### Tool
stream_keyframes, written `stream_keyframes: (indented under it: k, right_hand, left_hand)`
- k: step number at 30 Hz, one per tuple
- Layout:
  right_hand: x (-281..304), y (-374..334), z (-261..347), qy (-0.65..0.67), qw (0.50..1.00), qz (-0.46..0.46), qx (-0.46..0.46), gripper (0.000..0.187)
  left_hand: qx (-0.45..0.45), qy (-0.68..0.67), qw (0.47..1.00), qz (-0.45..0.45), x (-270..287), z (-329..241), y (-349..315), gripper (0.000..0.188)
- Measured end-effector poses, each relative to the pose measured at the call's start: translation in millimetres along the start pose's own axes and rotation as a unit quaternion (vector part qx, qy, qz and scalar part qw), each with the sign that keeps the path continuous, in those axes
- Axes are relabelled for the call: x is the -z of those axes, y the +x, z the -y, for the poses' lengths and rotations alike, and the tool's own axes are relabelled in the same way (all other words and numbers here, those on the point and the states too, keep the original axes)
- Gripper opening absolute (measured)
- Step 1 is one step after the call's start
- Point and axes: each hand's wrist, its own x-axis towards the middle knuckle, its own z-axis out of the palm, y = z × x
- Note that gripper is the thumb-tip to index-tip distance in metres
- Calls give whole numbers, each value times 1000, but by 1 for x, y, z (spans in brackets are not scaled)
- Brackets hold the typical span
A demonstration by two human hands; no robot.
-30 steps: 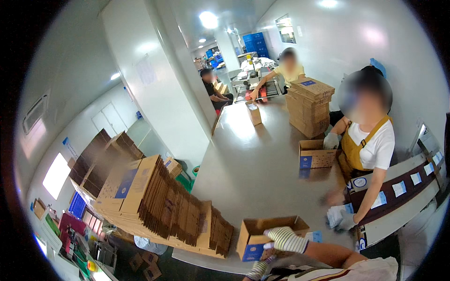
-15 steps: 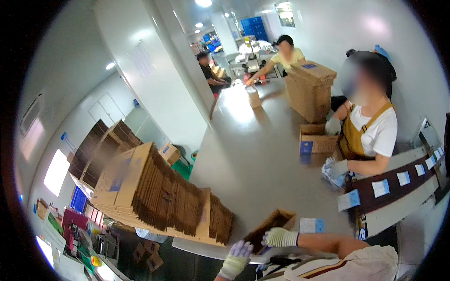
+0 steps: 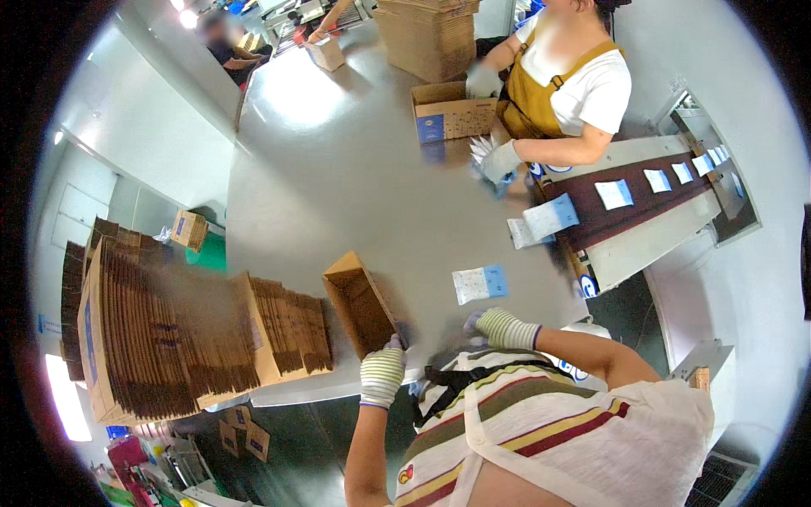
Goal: The person packs small pouches into cardboard boxes by hand on a manufacturing table.
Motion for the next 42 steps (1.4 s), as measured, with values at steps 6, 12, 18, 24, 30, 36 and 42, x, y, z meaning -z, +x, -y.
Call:
stream_keyframes:
  k: [6, 12, 18, 24, 30, 36, 42]
  right_hand:
    - [-9, 42, -70, -99, 963, -233, -96, 45]
    - [20, 74, -77, -141, 955, -151, -214, 39]
    - [-8, 60, -76, -184, 956, -159, -166, 27]
    - [-3, 23, -67, -115, 984, -60, -126, 24]
    - [51, -9, -114, -154, 974, -94, -138, 26]
    - [115, -26, -166, -306, 938, -108, -122, 25]
    - [86, -7, -163, -203, 972, -8, -121, 31]
  left_hand:
    - [-2, 6, 1000, 18, 0, -3, 8, 35]
    - [3, -27, 999, -19, -2, -6, 10, 39]
    - [9, -37, 998, -56, -11, -10, 14, 37]
    - [16, -11, 999, -27, -10, -19, 24, 34]
    - [15, -9, 1000, -23, -2, -26, 27, 34]
    - [24, -14, 1000, -4, 0, -28, 28, 36]
    - [41, -16, 999, -15, 2, -32, 30, 32]
